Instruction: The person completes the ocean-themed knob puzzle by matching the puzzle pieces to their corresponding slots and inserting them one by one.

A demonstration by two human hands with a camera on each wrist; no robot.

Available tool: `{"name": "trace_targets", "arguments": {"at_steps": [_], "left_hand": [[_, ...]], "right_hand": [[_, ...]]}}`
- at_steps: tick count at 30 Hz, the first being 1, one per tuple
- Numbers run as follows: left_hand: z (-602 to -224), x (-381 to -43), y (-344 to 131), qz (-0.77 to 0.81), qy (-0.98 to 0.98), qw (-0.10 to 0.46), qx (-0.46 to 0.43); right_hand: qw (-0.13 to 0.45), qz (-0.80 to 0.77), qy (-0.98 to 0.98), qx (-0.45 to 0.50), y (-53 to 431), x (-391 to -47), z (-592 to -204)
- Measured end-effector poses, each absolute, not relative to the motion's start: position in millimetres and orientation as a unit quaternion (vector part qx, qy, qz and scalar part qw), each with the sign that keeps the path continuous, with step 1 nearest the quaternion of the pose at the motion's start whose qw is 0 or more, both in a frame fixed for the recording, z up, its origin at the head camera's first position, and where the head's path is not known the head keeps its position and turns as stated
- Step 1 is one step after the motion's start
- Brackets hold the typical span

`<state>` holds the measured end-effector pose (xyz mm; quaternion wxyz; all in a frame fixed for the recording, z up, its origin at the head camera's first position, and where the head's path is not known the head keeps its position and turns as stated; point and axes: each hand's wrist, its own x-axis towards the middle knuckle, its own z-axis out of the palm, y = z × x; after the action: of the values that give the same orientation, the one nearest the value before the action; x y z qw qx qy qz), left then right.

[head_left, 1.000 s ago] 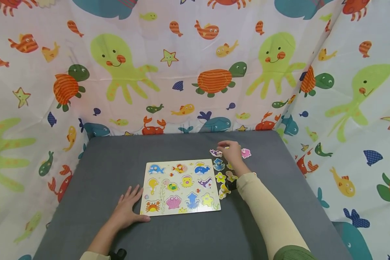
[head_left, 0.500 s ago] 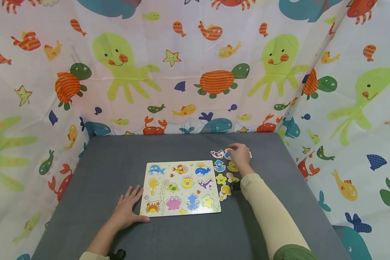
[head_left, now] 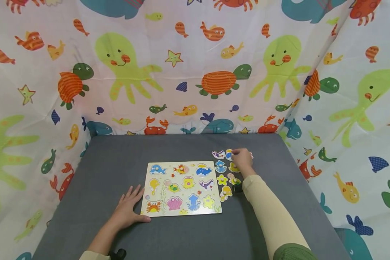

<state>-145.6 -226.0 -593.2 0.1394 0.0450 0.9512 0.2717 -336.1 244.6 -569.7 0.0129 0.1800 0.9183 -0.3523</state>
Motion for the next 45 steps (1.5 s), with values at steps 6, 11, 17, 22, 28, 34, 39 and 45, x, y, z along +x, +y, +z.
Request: {"name": "trace_targets", "arguments": {"at_steps": [6, 11, 17, 22, 28, 34, 39, 45], "left_hand": [[-594, -145, -227, 0.270, 0.952, 0.140, 0.045], [-594, -146, -227, 0.275, 0.950, 0.140, 0.049], [-594, -146, -227, 0.276, 0.951, 0.134, 0.049], [-593, -146, -227, 0.277, 0.950, 0.133, 0.050], [-594, -146, -226, 0.276, 0.951, 0.132, 0.052], [-595, -146, -227, 0.272, 0.951, 0.139, 0.051], [-595, -146, -228, 0.274, 0.950, 0.135, 0.056], [-595, -146, -227, 0.277, 0.950, 0.136, 0.055]], "right_hand": [[0.018, -0.352, 0.919, 0.177, 248, -340, -577], [-0.008, -0.341, 0.925, 0.169, 250, -340, -573], [-0.028, -0.355, 0.921, 0.156, 243, -340, -561], [-0.022, -0.369, 0.917, 0.150, 236, -334, -551], [-0.025, -0.388, 0.914, 0.115, 226, -325, -544], [-0.032, -0.395, 0.914, 0.084, 215, -316, -545], [-0.041, -0.401, 0.913, 0.059, 207, -309, -545], [-0.032, -0.406, 0.912, 0.050, 199, -301, -543]]}}
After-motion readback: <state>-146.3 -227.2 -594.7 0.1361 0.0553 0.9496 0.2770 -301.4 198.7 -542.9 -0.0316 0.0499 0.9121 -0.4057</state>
